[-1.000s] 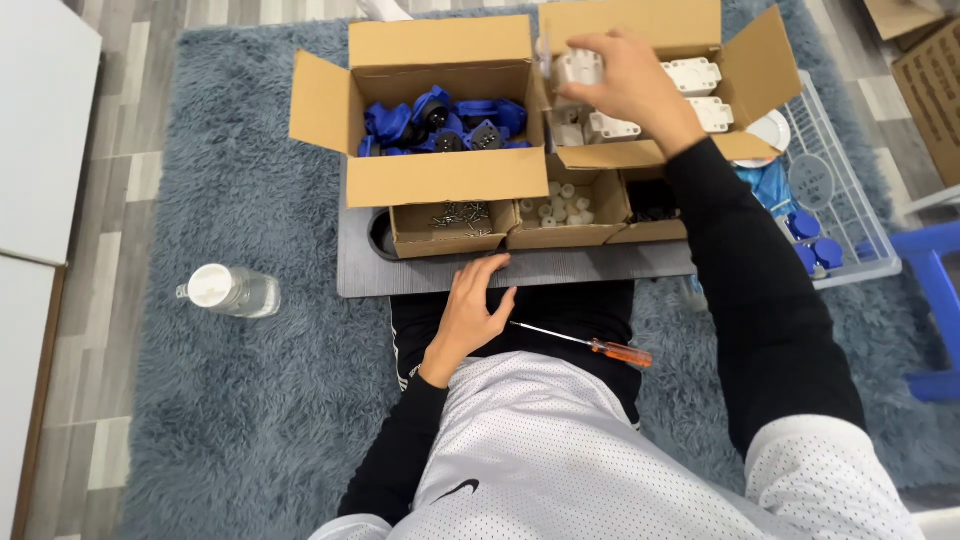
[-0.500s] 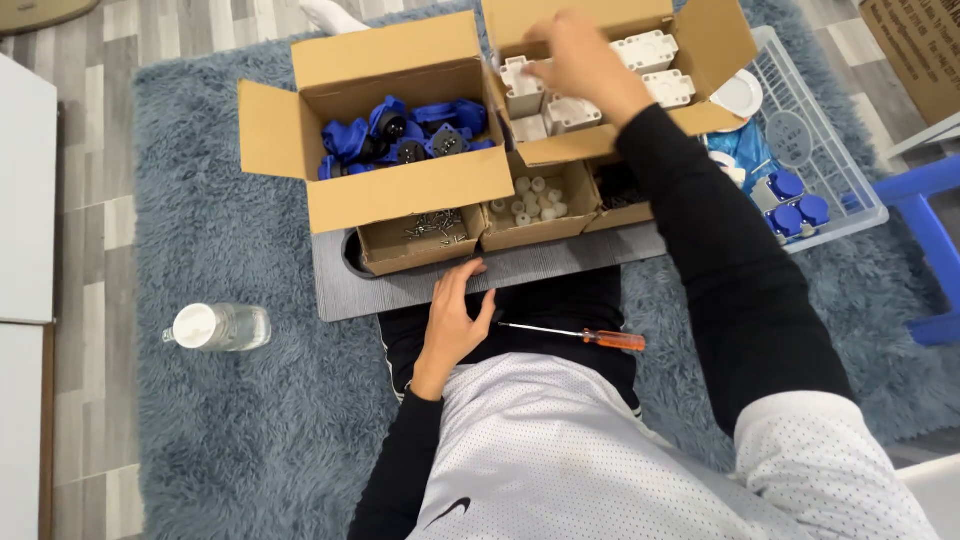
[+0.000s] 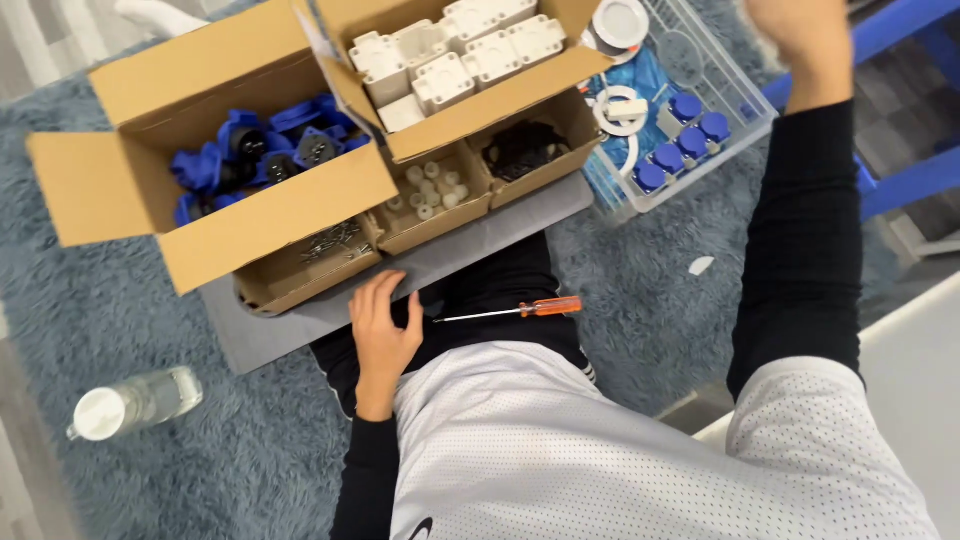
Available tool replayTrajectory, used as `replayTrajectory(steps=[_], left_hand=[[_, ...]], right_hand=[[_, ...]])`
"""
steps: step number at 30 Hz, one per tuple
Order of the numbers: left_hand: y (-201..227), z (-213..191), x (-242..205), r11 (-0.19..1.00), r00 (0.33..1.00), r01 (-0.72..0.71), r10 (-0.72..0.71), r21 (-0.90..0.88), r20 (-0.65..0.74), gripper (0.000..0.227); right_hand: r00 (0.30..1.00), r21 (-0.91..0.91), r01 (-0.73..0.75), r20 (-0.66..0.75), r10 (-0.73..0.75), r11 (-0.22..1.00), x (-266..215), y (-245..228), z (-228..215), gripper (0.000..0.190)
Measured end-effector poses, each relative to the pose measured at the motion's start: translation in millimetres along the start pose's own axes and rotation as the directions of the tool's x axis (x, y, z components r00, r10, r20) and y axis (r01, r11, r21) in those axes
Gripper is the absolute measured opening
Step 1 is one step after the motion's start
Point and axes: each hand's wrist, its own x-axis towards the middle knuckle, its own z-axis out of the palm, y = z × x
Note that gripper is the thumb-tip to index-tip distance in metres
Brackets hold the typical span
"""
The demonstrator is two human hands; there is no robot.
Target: Assembling small hardware components using a manual screwdriver
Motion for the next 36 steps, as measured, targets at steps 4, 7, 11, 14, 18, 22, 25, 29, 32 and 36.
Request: replayTrajectory(steps=[4, 7, 11, 14, 18, 22, 25, 29, 32, 36], left_hand=[[3, 3, 2, 0.999, 1.0, -0.011, 0.011, 0.035, -0.008, 0.03], [1, 7, 2, 0.997, 1.0, -0.023, 0.024, 0.067, -0.012, 0.029], [2, 7, 0, 0.998, 1.0, -0.001, 0.001, 0.068, -0.001, 0.027], [5, 6, 3, 0.998, 1.0, -0.005, 0.005, 0.066, -0.001, 0.026], [1, 6, -1, 0.997, 1.0, -0.005, 0.006, 0.083, -0.008, 0.027], [-2, 5, -2, 0.997, 1.0, -0.019, 0.021, 0.076, -0.014, 0.028], [-4, 4, -3, 0.998, 1.0, -0.016, 0.017, 0.064, -0.013, 0.028], [-1, -2, -3, 1.0, 1.0, 0.02, -0.02, 0.013, 0.02, 0.03], [11, -12, 3, 0.995, 0.995, 0.094, -0.093, -0.027, 0.049, 0.035], [18, -20, 5, 0.987, 0.989, 0.14, -0.135, -0.079, 0.055, 0.033]], right_hand=[[0.982, -0.003, -0.167, 0.089, 0.167, 0.986, -36, 59, 69, 0.042], [0.88, -0.166, -0.331, 0.301, 0.368, 0.929, -75, 98, 149, 0.051], [0.66, -0.371, -0.288, 0.591, 0.464, 0.883, -100, 60, 193, 0.067], [0.742, -0.546, -0.078, 0.527, 0.414, 0.834, -135, 98, 254, 0.071], [0.826, -0.654, 0.111, 0.479, 0.296, 0.748, -156, 108, 273, 0.057], [0.795, -0.621, 0.066, 0.506, 0.335, 0.781, -157, 105, 271, 0.063], [0.763, -0.525, -0.032, 0.537, 0.36, 0.851, -156, 93, 248, 0.06], [0.847, -0.2, -0.25, 0.428, 0.314, 0.947, -143, 19, 159, 0.06], [0.967, -0.008, -0.252, -0.028, 0.252, 0.968, -156, -3, 121, 0.064], [0.93, 0.422, -0.242, -0.157, 0.333, 0.874, -158, -121, 52, 0.056]])
